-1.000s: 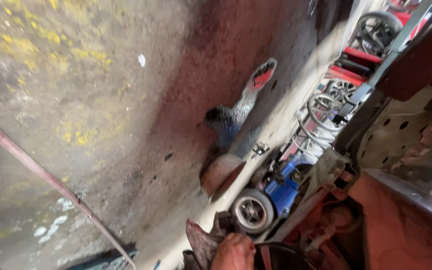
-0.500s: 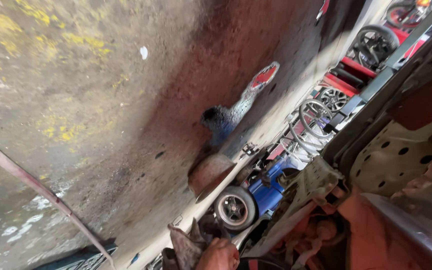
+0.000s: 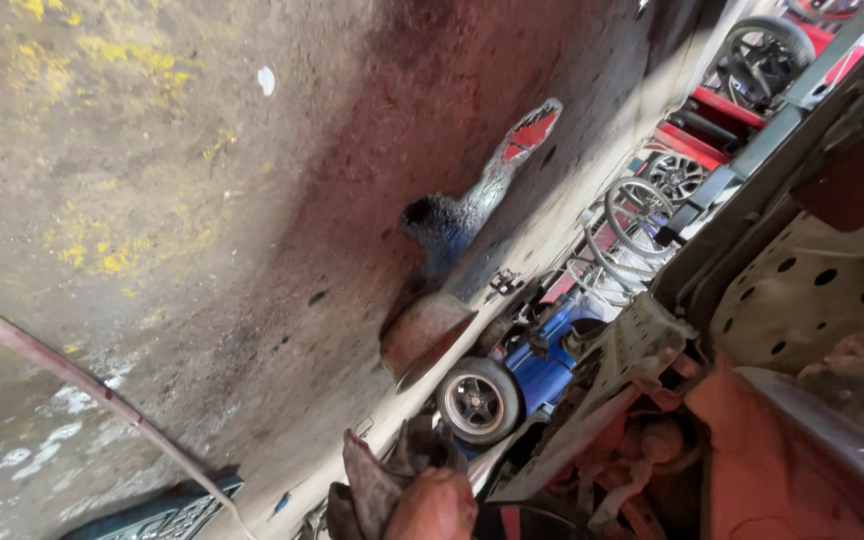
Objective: The person kneels beside a raised vehicle and cleans brake components by hand. They handle the brake disc and caliper bracket, wipe the disc and hub surfaces with a rag, and rub down the rusty hub and surrounding parts, repositioning the rag as it becomes soiled.
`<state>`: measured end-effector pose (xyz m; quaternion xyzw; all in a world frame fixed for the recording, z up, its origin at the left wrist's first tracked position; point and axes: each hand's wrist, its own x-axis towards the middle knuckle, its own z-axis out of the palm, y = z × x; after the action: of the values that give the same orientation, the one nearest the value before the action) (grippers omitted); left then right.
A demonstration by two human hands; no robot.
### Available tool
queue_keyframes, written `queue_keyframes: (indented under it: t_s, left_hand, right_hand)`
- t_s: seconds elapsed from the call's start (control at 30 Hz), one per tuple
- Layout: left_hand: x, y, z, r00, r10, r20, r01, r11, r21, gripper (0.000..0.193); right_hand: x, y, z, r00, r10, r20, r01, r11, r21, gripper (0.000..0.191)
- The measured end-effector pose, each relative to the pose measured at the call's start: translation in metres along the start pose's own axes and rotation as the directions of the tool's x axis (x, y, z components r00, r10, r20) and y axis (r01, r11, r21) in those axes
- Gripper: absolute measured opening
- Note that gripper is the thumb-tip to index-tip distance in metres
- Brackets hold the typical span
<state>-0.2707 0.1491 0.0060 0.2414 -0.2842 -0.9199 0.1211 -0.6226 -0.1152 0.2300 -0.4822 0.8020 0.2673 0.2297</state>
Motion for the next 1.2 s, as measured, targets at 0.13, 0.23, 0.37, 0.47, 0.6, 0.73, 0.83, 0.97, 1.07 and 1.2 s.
queue_keyframes:
  t_s: [0.13,0.23,0.37,0.47,0.6,0.73,0.83,0.97,1.07,1.2]
  left_hand:
    - [0.002,-0.03,0.008,0.96,-0.188,0.207,0.188,0.982,0.018,0.012]
    - [-0.002,-0.043,0.004,0.953,-0.153,0.263,0.164,0.986,-0.022,0.015]
    - [-0.021,-0.024,-0.02,0.957,-0.289,0.036,0.292,0.951,-0.106,0.016]
    - [-0.014,-0.007,-0.031,0.99,-0.138,0.026,0.14,0.963,-0.232,0.02]
    - [0.002,-0.003,-0.017,0.991,0.132,-0.004,-0.131,0.976,-0.172,0.01]
    - [0.014,-0.019,-0.005,0.929,0.343,-0.136,-0.343,0.939,0.022,0.011]
    - [0.019,-0.026,-0.008,0.988,0.151,-0.034,-0.153,0.984,-0.095,0.012]
    - [0.021,-0.027,-0.012,0.947,0.314,0.073,-0.302,0.943,-0.143,0.009]
    - [0.013,-0.027,-0.015,0.991,0.125,0.041,-0.104,0.938,-0.33,0.01]
    - [0.009,-0.031,-0.023,0.989,0.023,0.146,0.047,0.888,-0.457,0.013]
  right_hand:
    - [-0.003,0.001,-0.001,1.0,-0.002,-0.003,0.002,1.0,0.0,0.039]
    - [-0.005,0.0,-0.002,1.0,-0.002,-0.006,0.002,1.0,0.008,0.039]
    - [-0.006,0.0,0.0,1.0,0.001,0.009,-0.001,1.0,0.011,0.038]
    - [-0.009,0.0,0.0,1.0,-0.002,-0.008,0.002,1.0,0.017,0.038]
    - [-0.011,-0.002,0.001,1.0,0.002,-0.018,-0.002,1.0,0.022,0.037]
    - [-0.011,-0.007,0.003,1.0,-0.005,-0.026,0.006,1.0,0.025,0.037]
    - [-0.008,-0.01,0.002,1.0,0.013,-0.025,-0.012,0.999,0.035,0.036]
    - [-0.007,-0.013,0.002,1.0,0.011,-0.029,-0.01,1.0,0.029,0.036]
    - [-0.013,-0.014,0.006,0.999,0.022,-0.037,-0.021,0.999,0.036,0.036]
    - [-0.023,-0.016,0.008,0.998,0.005,-0.063,-0.002,0.999,0.044,0.035]
